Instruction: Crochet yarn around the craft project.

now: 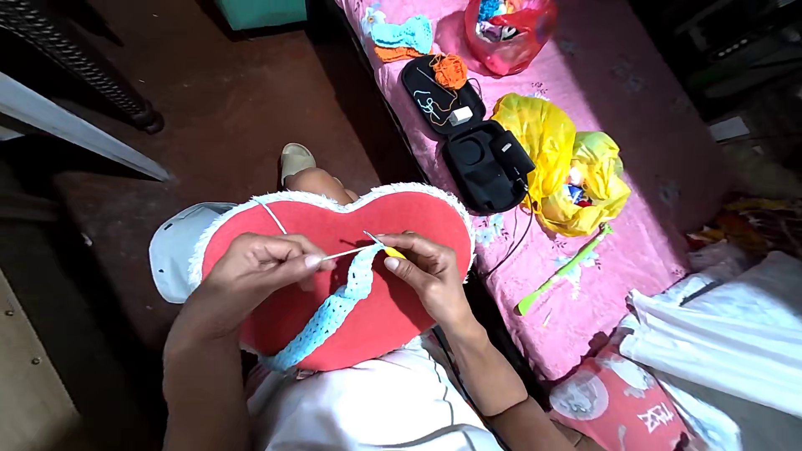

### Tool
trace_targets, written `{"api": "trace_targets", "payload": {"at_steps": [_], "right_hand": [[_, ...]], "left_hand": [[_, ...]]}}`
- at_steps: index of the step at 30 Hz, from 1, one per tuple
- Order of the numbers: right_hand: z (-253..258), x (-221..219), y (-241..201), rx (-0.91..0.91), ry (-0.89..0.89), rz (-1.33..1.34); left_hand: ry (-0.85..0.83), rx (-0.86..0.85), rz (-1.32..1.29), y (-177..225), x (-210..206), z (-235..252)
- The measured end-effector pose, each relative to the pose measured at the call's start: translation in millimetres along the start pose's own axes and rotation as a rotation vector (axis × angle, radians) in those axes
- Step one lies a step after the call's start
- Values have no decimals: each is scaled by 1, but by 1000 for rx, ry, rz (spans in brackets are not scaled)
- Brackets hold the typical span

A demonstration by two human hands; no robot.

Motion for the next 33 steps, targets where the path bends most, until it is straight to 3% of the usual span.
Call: {"api": "trace_targets", "payload": {"at_steps": [5, 9, 13, 18, 23, 27, 30, 33], "right_hand": [[1, -1, 2, -1, 13, 7], [2, -1, 4, -8, 16, 36], [0, -1, 6, 19, 57, 5], [-4, -3, 9, 111, 112, -101], [-7, -3, 9, 327, 155, -361], [-7, -5, 7, 469, 220, -596], [-4, -5, -2, 249, 141, -439], [6, -5, -8, -132, -84, 242]], "left_hand": [[-162, -127, -131, 1, 13, -1], [7, -202, -210, 0, -17, 13], [279, -122, 61, 0, -62, 25], [411, -128, 240, 1, -81, 24], [418, -177, 415, 1, -84, 16], [430, -292, 726, -1, -91, 13], [481, -449, 893, -6, -101, 10], [509, -506, 680, -4, -99, 5]]}}
Point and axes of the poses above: each hand's wrist, its own z-axis towards the middle knuckle, its own x-axis out of the back of the hand, y = z × x, the point moved 3 cm from there along z, towards the middle knuckle, and after that the axes turned 5 degrees about -x, right-handed, at the moved point
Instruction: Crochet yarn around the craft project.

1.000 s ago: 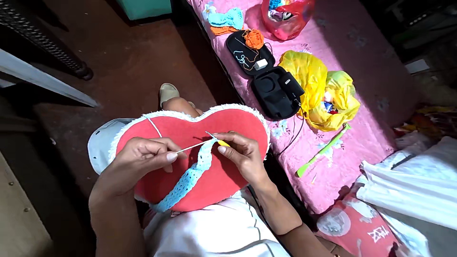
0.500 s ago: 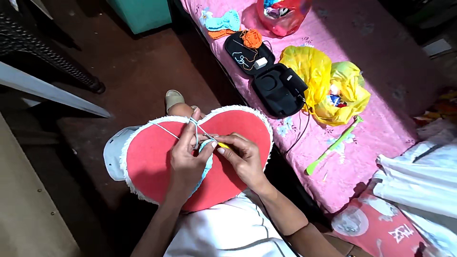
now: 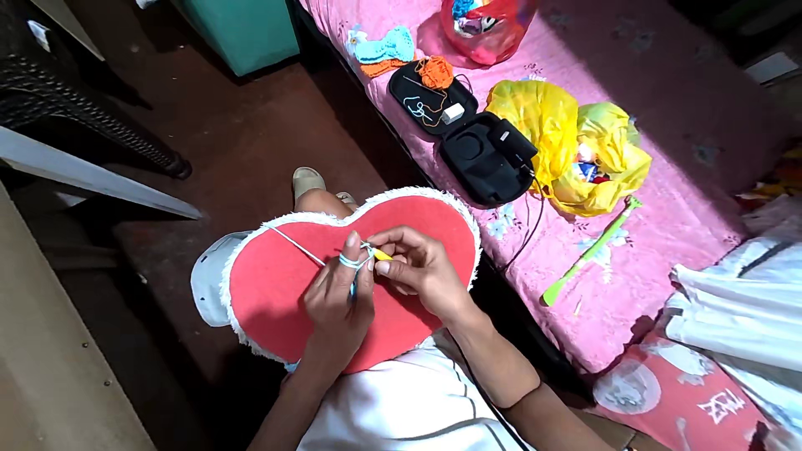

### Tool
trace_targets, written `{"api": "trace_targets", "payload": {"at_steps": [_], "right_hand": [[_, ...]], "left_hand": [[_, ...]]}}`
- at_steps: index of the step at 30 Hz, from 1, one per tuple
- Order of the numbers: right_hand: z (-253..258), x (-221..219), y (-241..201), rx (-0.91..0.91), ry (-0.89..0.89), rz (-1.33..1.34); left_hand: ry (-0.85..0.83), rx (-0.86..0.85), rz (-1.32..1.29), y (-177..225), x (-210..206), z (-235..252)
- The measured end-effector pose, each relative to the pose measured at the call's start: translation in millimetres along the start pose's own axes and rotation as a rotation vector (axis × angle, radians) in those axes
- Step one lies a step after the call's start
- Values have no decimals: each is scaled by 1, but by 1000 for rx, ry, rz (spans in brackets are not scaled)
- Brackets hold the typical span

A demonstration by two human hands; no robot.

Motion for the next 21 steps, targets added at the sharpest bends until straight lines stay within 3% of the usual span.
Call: {"api": "trace_targets", "payload": {"at_steps": [2, 3, 7, 10, 21], "right_hand": [[4, -1, 5, -66, -96, 288], [3, -1, 5, -15, -80, 267], [-8, -1, 10, 393, 149, -311], [-10, 2, 15, 595, 229, -615], [-12, 12, 18, 734, 214, -868]], "left_hand": [[26, 97, -214, -1, 5, 3], [39, 146, -297, -2, 7, 6], [-4, 252, -444, -4, 13, 13], [-33, 324, -484, -7, 12, 15], [-137, 441, -661, -29, 26, 23]]}}
Point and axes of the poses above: each hand's wrist, its own z-axis towards the middle knuckle, its own x-axis out of the back of the hand, y = z × x, the point moved 3 cm from there along z, towards the middle knuckle, and after that the axes turned 5 degrees about -x, right-handed, at the moved point
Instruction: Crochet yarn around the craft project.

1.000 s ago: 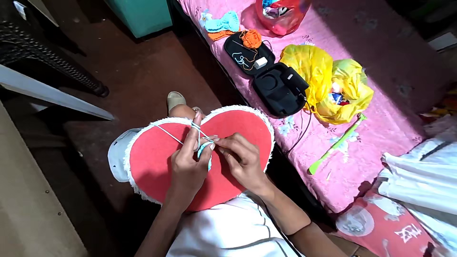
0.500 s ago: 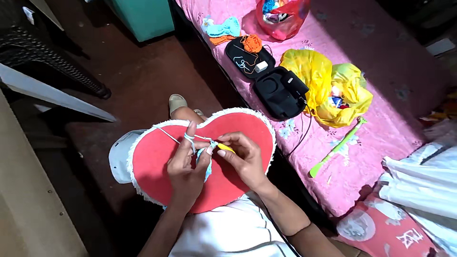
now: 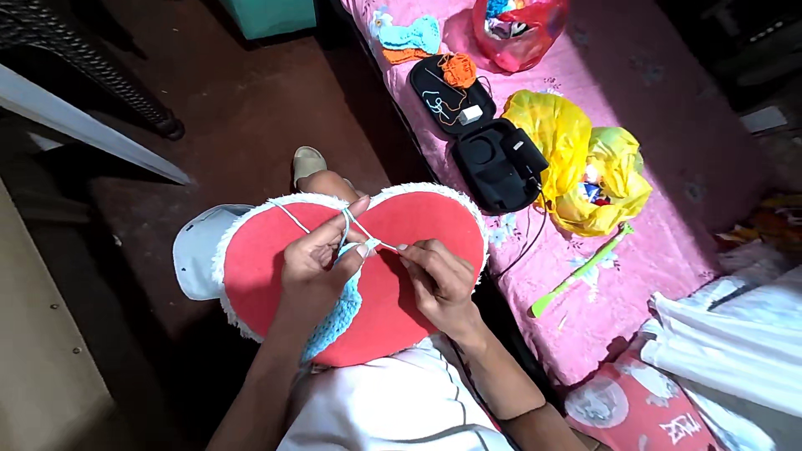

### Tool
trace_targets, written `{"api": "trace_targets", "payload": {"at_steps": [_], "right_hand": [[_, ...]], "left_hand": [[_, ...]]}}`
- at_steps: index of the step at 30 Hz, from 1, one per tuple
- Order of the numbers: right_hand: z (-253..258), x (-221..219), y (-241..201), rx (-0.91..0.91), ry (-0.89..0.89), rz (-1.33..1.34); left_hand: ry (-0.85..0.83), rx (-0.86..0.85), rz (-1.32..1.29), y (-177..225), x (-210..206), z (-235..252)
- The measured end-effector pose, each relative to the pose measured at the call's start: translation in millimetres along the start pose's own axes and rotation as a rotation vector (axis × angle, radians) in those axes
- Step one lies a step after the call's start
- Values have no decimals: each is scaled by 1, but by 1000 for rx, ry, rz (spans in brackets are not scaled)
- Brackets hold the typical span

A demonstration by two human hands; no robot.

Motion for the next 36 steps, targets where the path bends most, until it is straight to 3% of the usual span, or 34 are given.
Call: {"api": "trace_targets", "payload": {"at_steps": [6, 13, 18, 22, 25, 30, 33, 36], "right_hand": [[0, 6, 7, -23, -83, 103], [11, 5, 0, -253, -234, 125], [16, -4, -10, -366, -258, 142], [17, -2, -7, -379, -215, 172], [17, 5, -1, -468, -248, 450], [22, 3, -4, -553, -282, 743], [21, -1, -7, -498, -265, 609], [18, -6, -13, -345, -230, 90]], "left_hand": [[14, 119, -139, -11, 7, 3], [45, -163, 541, -6, -20, -7], [89, -305, 745, -4, -28, -9], [69, -151, 409, -9, -17, -5], [76, 78, -2, -8, -9, 0], [21, 166, -34, -7, -19, -1], [31, 76, 169, -9, -20, -4], [73, -145, 674, -11, -24, -9]]}}
Point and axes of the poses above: each hand's wrist, its own z-axis towards the middle knuckle, its own x-axis out of the back of the hand, y = z × x, the point moved 3 cm from there along z, towards the middle knuckle, and after that the axes turned 5 degrees about -x, right-handed, at the moved point
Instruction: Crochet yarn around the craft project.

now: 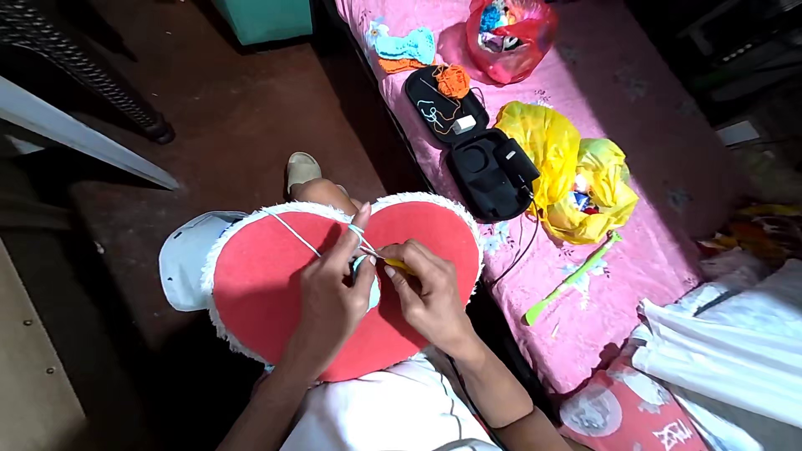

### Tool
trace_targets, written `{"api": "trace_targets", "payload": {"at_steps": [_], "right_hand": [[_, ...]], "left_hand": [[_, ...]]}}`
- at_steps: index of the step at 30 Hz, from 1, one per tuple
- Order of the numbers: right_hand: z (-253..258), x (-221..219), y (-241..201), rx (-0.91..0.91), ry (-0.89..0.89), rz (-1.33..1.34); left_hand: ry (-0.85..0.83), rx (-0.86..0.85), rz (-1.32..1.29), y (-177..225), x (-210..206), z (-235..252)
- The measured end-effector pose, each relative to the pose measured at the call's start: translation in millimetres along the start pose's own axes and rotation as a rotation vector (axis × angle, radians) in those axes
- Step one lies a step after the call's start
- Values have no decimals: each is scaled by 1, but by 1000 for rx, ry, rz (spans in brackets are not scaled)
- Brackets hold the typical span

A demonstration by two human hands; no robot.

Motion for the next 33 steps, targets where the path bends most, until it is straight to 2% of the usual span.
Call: {"api": "trace_targets", "payload": {"at_steps": [2, 4, 6, 8, 11, 14, 18, 23, 26, 28, 29, 31, 33], "right_hand": [[1, -3, -5, -23, 41, -86], [4, -3, -3, -109, 16, 103], [9, 0, -1, -186, -65, 471], [11, 2, 1, -198, -125, 681], [10, 4, 5, -184, -144, 724], [8, 5, 8, -194, -116, 740], [8, 6, 11, -214, -80, 778], [7, 5, 13, -250, -42, 805], [7, 4, 13, -244, -33, 804], [7, 5, 15, -248, -28, 804], [6, 5, 15, -246, -26, 806], [6, 6, 17, -242, -19, 806], [4, 6, 17, -238, -20, 787]], "left_hand": [[19, -168, 154, 7, -5, -2], [41, -232, 125, 9, -6, -4], [46, -142, -120, 2, -2, -5], [10, -20, -442, -7, 3, -3], [-70, 146, -758, -16, 14, 0], [-136, 275, -855, -23, 28, 5], [-199, 339, -751, -36, 54, 12], [-555, 165, -403, -48, 85, 11], [-603, 137, -221, -52, 90, 11], [-592, 110, -192, -52, 92, 12], [-579, 78, -284, -51, 92, 12], [-557, -27, -659, -43, 88, 14], [-454, -59, -953, -29, 72, 17]]}}
Point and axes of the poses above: each hand's wrist, its own z-axis towards the middle knuckle, its own x-axis out of the back of the hand, y = z × x, the point moved 3 cm from there along z, towards the middle knuckle, and after that the axes turned 5 degrees about -x, right-handed, at the moved point
